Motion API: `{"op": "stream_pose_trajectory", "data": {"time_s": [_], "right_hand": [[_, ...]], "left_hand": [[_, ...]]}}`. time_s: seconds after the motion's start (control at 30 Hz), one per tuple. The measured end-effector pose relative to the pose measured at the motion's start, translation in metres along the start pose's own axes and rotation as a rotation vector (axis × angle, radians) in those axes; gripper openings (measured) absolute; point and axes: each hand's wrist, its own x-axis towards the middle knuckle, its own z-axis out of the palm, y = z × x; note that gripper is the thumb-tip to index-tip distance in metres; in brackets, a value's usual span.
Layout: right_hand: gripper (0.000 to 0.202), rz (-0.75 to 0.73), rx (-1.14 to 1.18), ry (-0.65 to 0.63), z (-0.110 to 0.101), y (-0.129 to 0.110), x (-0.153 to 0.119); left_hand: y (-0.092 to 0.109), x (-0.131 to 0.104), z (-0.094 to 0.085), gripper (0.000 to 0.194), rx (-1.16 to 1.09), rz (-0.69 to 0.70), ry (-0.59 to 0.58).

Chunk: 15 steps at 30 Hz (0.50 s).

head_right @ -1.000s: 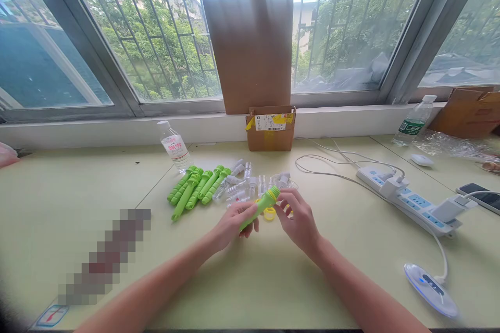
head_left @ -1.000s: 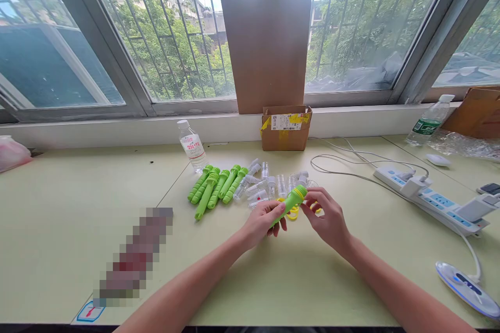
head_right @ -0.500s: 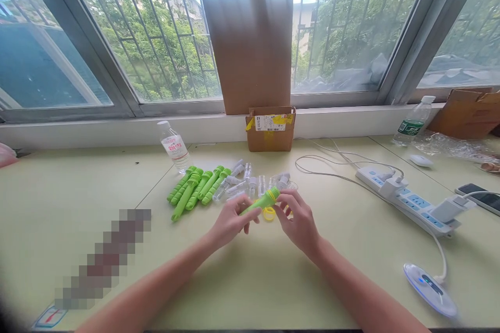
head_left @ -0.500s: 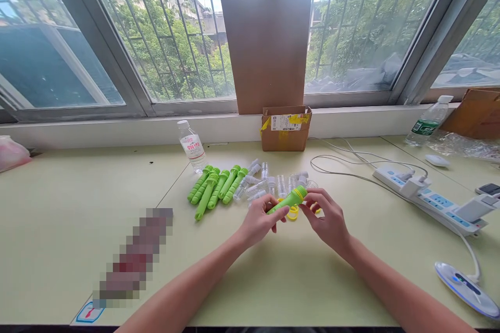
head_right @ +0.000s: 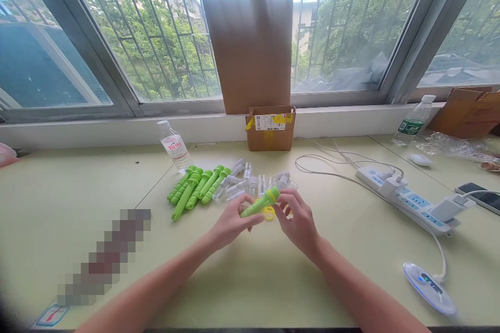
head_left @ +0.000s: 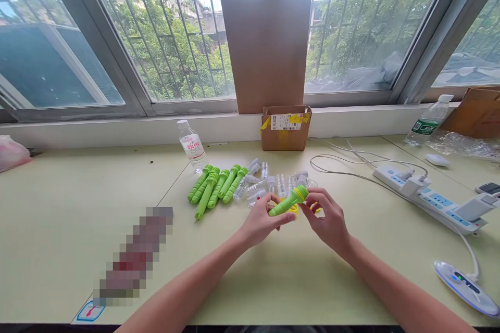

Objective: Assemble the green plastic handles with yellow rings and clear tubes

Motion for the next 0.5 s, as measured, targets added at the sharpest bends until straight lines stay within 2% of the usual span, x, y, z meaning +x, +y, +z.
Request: {"op": "stream_pose_trajectory", "data": {"time_s": [0.13,0.3,0.5], "right_hand": [[0.008,-0.008,-0.007,-0.002,0.0,0.0001,-0.0008],[0.007,0.004,-0.009,-0.02,0.0011,0.0018,-0.0005],[0.004,0.027,-0.004,-0.039,0.0013,0.0015,-0.0006]], "left_hand": [[-0.0015,0.0008,-0.0002,0.038,-0.003,0.007,0.038],[-0.0066,0.003,-0.0046,0.033,0.172,0.118,0.121],[-0.0033,0.0035,-0.0092,0.045,0.271,0.155,0.092]]}}
